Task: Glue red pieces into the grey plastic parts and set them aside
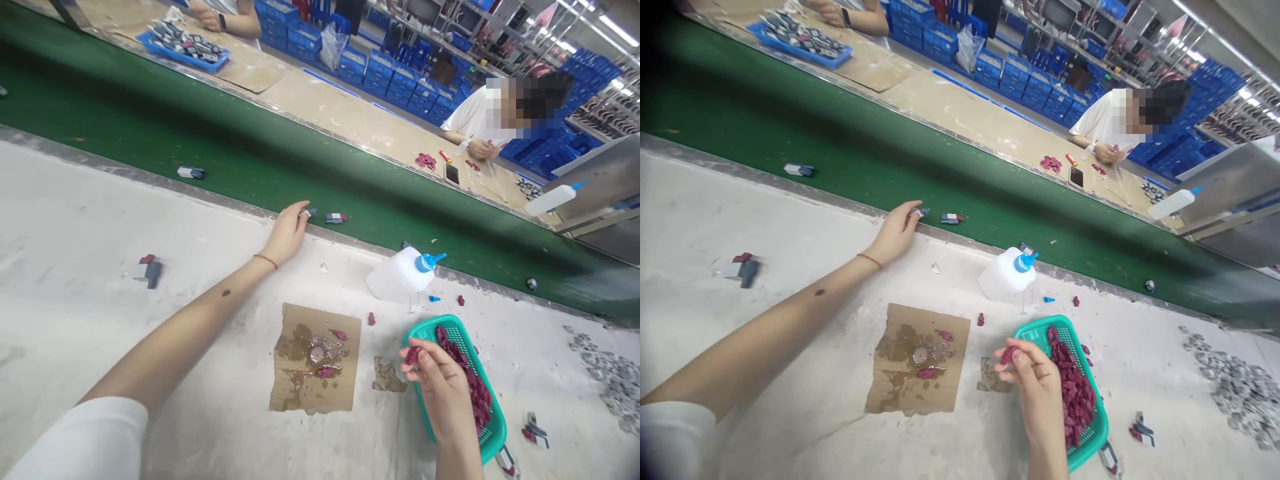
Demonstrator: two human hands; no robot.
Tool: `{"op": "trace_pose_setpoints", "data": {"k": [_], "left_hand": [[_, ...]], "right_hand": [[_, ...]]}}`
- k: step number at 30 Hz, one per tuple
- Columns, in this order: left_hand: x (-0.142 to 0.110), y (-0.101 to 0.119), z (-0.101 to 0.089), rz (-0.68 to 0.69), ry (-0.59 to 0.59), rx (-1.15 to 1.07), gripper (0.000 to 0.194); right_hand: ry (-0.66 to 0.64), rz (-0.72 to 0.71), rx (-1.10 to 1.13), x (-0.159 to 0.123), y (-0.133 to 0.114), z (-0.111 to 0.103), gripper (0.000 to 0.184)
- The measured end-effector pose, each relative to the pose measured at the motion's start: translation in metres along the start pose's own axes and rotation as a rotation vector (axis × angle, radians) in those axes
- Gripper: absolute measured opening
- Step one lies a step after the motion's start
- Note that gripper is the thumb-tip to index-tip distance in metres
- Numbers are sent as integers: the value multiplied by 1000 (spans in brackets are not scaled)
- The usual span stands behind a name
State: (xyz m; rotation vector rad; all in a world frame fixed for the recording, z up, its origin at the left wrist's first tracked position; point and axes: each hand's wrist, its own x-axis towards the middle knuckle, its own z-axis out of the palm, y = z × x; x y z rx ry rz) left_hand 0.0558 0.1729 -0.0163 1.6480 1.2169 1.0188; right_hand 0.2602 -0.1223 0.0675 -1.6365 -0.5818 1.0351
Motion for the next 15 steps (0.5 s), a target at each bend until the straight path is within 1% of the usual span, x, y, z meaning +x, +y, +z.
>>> {"op": "trace_pose_setpoints", "data": {"k": [3,5,7,9,11,13,15], "left_hand": [[-27,4,-1,-111,-65,-152,34],[-52,9,-7,-167,-129,-232,36],[-77,16,-14,-237,-200,-352,35],[-100,23,-22,-334,-259,-488,36],[-119,30,-28,-427,-315,-565,37],[-133,34,-32,-459,-366,-566,35],[-144,37,-34,-464,-404,-589,33]], "right_hand": [[-117,62,32,4,6,23,39],[-183,47,-9,7,12,37,39],[-221,-30,-100,11,19,50,39],[-265,-128,-240,13,26,59,35],[-350,-224,-402,15,30,65,29],[-460,-339,-543,17,34,69,21],[-566,-479,-645,18,36,72,19]]}}
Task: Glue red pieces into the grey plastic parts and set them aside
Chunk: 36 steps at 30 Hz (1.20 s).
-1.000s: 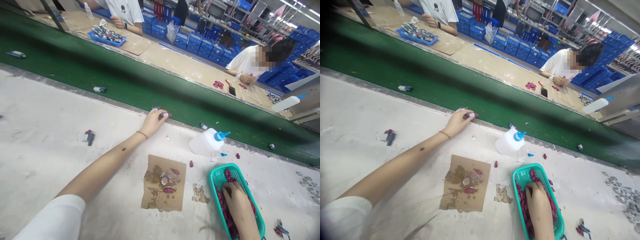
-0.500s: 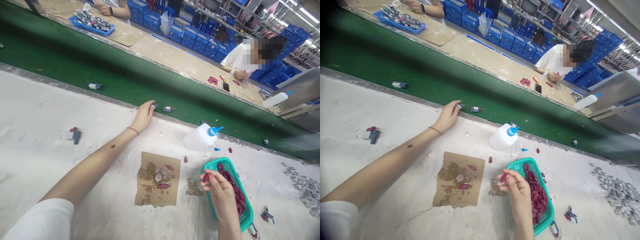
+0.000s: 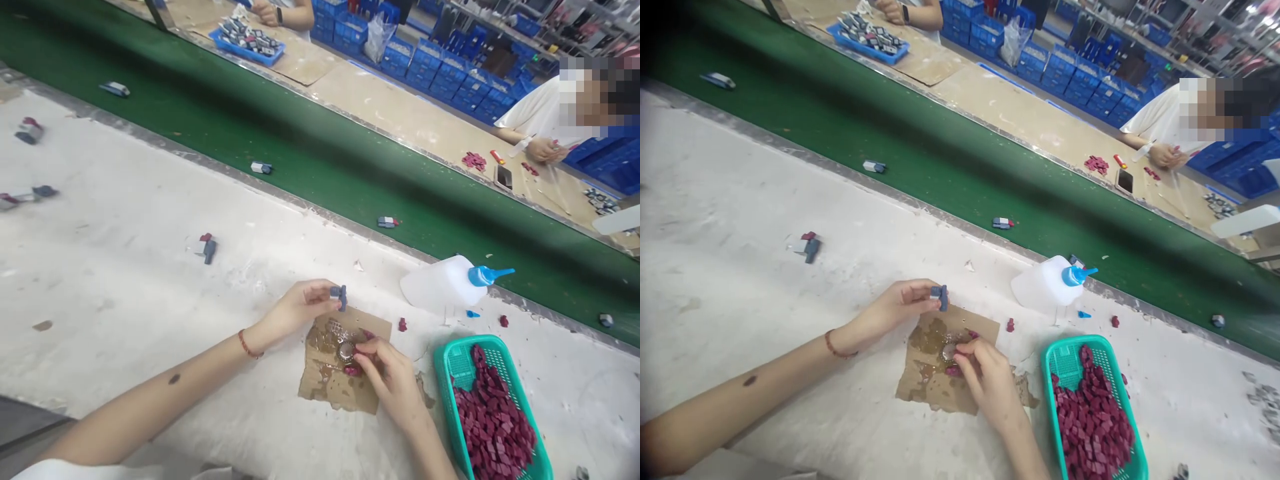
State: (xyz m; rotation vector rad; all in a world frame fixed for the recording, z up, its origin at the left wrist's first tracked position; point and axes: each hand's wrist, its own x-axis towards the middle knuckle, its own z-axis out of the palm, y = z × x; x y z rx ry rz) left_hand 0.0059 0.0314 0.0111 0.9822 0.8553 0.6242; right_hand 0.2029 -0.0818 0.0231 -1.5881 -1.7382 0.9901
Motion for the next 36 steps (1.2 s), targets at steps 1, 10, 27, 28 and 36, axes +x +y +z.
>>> {"op": "trace_pose_setpoints", "data": {"k": [1,10,27,28,36], "left_hand": [[-4,-1,1,-5,-9,-24,33],[-22,-11,6,-144,-104,-197,39],[-34,-19,8,219,-250,421,38],[-33,-21,8,234,-264,431,38],[-33,-27,10,203,-367,509,35]], "right_hand": [[-31,-68,-57,2,0,2,20],[-93,-251,-386,6,-1,4,29],[89,-45,94,4,0,0,13],[144,-12,185,3,0,0,13],[281,8,537,5,-6,16,8]]}}
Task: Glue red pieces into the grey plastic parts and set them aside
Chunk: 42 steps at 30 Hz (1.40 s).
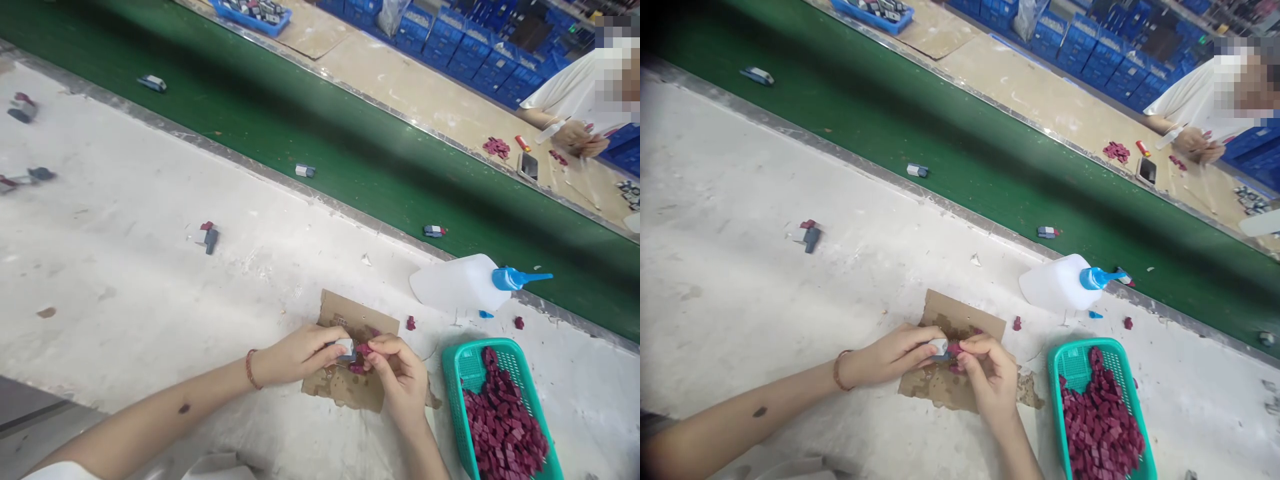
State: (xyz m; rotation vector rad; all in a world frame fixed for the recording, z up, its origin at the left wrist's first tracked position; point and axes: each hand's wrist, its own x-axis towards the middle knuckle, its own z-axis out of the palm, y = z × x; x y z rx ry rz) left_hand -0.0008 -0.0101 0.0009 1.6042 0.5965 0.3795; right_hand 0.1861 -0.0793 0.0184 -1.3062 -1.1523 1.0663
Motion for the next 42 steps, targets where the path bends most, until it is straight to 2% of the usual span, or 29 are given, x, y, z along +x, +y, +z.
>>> {"op": "trace_pose_setpoints", "data": {"k": [10,16,21,26,29,31,33,36,37,38,40,42], "left_hand": [[1,-1,-1,11,-14,63,43],[-1,-6,3,74,19,178,49],[-3,-9,5,94,6,227,49],[-3,5,-2,121,50,261,42],[5,17,-21,120,152,313,34],[15,20,-44,110,267,348,31],[31,15,-76,103,417,399,28],[63,-2,-131,95,691,544,31],[75,-9,-148,80,753,582,31],[87,-16,-162,62,796,623,31],[109,-26,-182,17,839,687,30],[127,-31,-186,-5,838,749,31]], "right_hand": [[-53,15,-21,-3,12,1,7],[-94,-95,-204,-3,10,4,11],[-151,-122,-254,-5,8,5,12],[-141,-246,-316,-1,-3,0,17],[-86,-276,-421,-5,-14,-14,24],[23,-266,-534,-13,-21,-31,23],[219,-255,-660,-23,-28,-53,19],[608,-184,-882,-39,-35,-94,14],[648,-134,-970,-44,-36,-108,17],[603,-87,-1056,-49,-36,-121,21],[404,-16,-1166,-56,-34,-142,27],[244,21,-1193,-61,-28,-153,26]]}}
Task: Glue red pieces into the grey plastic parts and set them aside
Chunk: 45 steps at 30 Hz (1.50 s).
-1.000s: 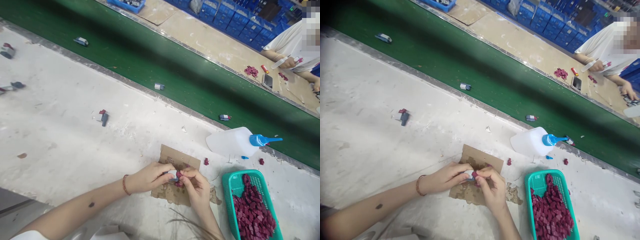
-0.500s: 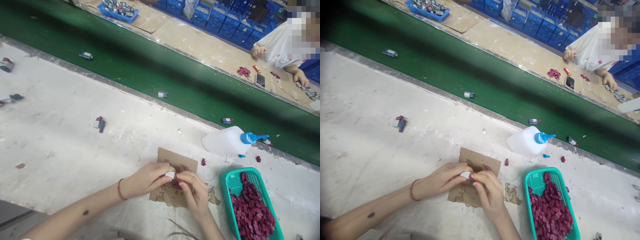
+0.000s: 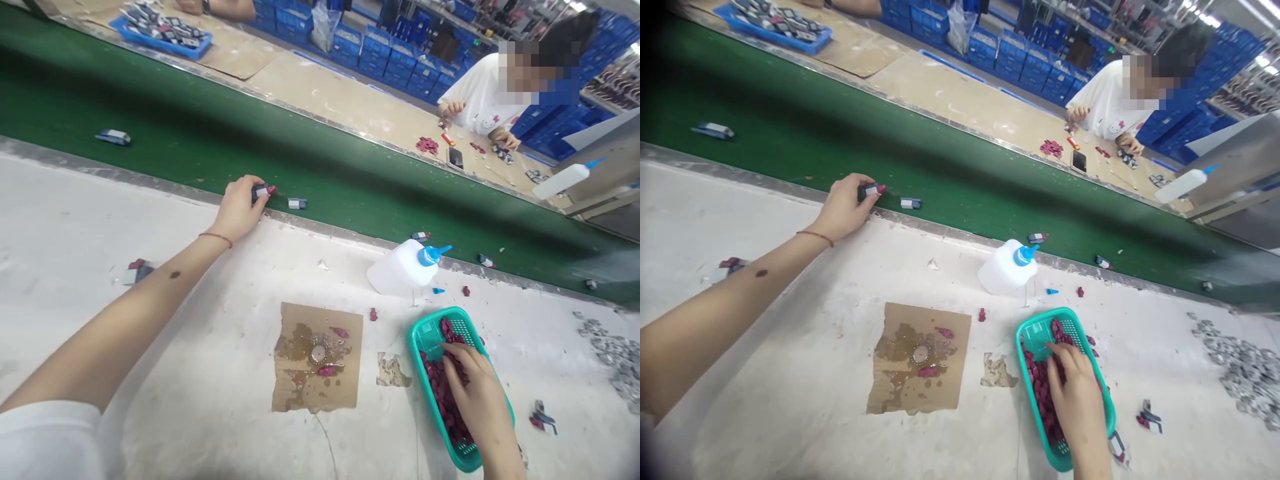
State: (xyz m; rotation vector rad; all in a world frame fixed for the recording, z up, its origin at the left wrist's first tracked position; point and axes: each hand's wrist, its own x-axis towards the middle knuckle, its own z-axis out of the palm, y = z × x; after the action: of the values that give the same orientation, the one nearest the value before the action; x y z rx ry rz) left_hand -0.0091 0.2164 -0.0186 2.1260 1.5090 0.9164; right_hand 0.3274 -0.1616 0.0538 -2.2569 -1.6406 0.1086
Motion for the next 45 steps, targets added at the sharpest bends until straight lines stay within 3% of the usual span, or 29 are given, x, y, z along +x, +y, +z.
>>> {"op": "trace_pose_setpoints", "data": {"k": [3,7,10,14,18,20,23,26,31,37,42,45], "left_hand": [[2,16,17,110,-36,78,38],[-4,44,33,226,-213,61,43],[-1,57,41,152,-264,-102,37],[4,66,46,69,-230,-261,25],[-15,78,45,-51,-203,-437,32],[-37,85,37,-128,-245,-558,35],[-78,97,16,-277,-399,-844,34],[-118,105,-6,-337,-534,-972,36],[-167,104,-23,-374,-585,-1044,36],[-192,106,-29,-438,-578,-1101,36],[-201,106,-24,-430,-512,-1173,34],[-205,101,-20,-475,-514,-1189,34]], "right_hand": [[-136,-52,56,0,4,11,23],[-187,-45,178,5,-2,21,21],[-186,68,288,7,-7,16,19],[-92,363,605,4,-16,7,29],[34,514,949,3,-35,7,37],[41,508,1070,5,-49,11,35],[-23,478,1183,10,-72,21,32],[-182,477,1236,16,-93,36,29],[-419,379,1318,28,-119,63,24],[-510,288,1241,35,-132,79,31],[-416,313,1168,32,-132,88,32],[-353,214,1021,28,-132,90,24]]}}
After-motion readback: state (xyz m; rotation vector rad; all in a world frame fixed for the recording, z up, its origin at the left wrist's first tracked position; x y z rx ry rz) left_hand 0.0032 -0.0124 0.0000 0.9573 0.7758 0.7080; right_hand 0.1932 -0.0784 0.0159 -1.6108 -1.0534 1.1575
